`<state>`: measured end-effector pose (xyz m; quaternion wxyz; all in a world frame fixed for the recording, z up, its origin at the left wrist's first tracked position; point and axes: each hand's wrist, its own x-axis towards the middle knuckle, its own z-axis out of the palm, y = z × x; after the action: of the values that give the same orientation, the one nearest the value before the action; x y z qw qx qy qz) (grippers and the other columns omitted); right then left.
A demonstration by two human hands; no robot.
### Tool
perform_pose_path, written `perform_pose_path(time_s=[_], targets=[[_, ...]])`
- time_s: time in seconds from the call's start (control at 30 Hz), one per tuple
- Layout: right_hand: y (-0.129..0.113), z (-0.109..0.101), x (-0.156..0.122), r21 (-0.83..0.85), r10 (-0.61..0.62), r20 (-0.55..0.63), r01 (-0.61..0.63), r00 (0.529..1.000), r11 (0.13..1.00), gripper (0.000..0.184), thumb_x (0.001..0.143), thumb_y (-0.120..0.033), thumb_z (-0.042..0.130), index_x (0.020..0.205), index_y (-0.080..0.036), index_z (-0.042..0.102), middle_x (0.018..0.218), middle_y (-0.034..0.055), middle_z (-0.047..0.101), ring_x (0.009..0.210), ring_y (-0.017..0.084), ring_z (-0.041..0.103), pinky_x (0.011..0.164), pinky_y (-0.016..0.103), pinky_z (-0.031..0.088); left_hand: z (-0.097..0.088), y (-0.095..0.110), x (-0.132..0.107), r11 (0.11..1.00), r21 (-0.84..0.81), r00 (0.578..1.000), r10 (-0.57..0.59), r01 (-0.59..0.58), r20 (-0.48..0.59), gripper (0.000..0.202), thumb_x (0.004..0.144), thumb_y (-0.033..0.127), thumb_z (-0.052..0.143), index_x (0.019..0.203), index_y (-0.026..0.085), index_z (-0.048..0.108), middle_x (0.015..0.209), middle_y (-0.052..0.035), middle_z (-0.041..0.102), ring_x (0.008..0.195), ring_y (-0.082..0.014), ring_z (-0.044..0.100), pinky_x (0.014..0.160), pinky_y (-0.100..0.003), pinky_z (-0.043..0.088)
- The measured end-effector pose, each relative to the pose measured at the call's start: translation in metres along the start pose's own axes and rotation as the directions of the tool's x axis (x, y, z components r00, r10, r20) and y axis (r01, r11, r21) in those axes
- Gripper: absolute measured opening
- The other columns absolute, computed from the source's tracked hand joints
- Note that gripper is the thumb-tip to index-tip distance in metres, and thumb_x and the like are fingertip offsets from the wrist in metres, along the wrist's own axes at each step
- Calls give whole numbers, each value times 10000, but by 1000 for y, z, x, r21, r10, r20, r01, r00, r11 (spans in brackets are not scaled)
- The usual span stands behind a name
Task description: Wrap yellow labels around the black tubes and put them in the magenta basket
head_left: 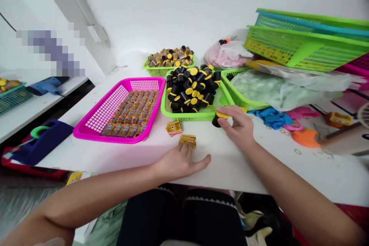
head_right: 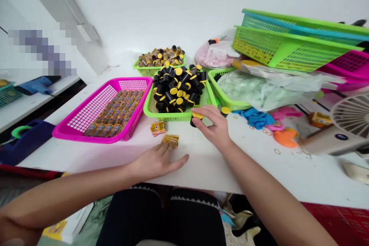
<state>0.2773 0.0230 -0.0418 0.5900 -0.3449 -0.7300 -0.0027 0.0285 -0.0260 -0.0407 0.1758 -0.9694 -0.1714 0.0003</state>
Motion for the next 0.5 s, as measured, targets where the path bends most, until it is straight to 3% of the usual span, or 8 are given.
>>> perform_pose_path(time_s=[0.07,0.13,0.2,0.27,0.37,0.43,0.5], targets=[[-2,2,-1,6,3,-9,-3,1000,1000,250,866,-249,696,1108,-309,719,943,38,743,893,214,686,823,398,545,-4,4,-5,997,-69,1000,-25,24,-12,582,940,8,412,1462,253,333,1083,-152,705,991,-260,710,897,-471,565],[-4,3,-1,13,27,-22,-27,999,1000,256,868,-259,695,1117,-315,717,967,42,743,875,206,683,774,374,553,-10,4,-8,964,-237,993,-117,121,32,556,930,7,415,1444,214,370,1121,-143,687,1052,-253,685,921,-434,561],[-8,5,-1,30,62,-35,-61,997,998,261,876,-267,688,1130,-323,714,1002,45,741,828,186,675,697,337,553,-16,0,-8,881,-418,974,-216,224,66,543,909,-16,399,1412,191,412,1233,-138,648,1156,-234,637,946,-377,553],[-12,7,-2,49,106,-35,-104,994,993,255,882,-286,685,1132,-325,716,1024,48,737,800,174,669,647,313,550,-20,-7,-6,788,-557,954,-299,262,25,563,876,-47,390,1387,184,439,1323,-127,606,1220,-205,596,990,-345,527],[-20,12,-4,110,224,-22,-220,974,969,249,887,-349,678,1130,-315,717,1038,55,726,761,163,658,599,300,544,-20,-24,5,704,-680,908,-396,204,-138,496,851,-27,456,1285,189,561,1169,-88,679,1121,-195,634,987,-352,524],[-26,15,-6,188,320,-12,-312,947,931,263,895,-384,664,1146,-318,704,1021,47,718,669,137,630,544,288,528,-17,-35,15,632,-760,861,-462,149,-215,349,826,12,525,1079,191,684,975,-57,708,951,-183,673,880,-325,561],[-32,19,-7,255,394,1,-382,919,889,273,901,-402,653,1162,-329,687,982,30,712,592,116,596,511,282,517,-12,-44,22,480,-872,807,-552,101,-211,238,788,34,569,894,177,726,887,-44,698,820,-154,677,763,-276,572]])
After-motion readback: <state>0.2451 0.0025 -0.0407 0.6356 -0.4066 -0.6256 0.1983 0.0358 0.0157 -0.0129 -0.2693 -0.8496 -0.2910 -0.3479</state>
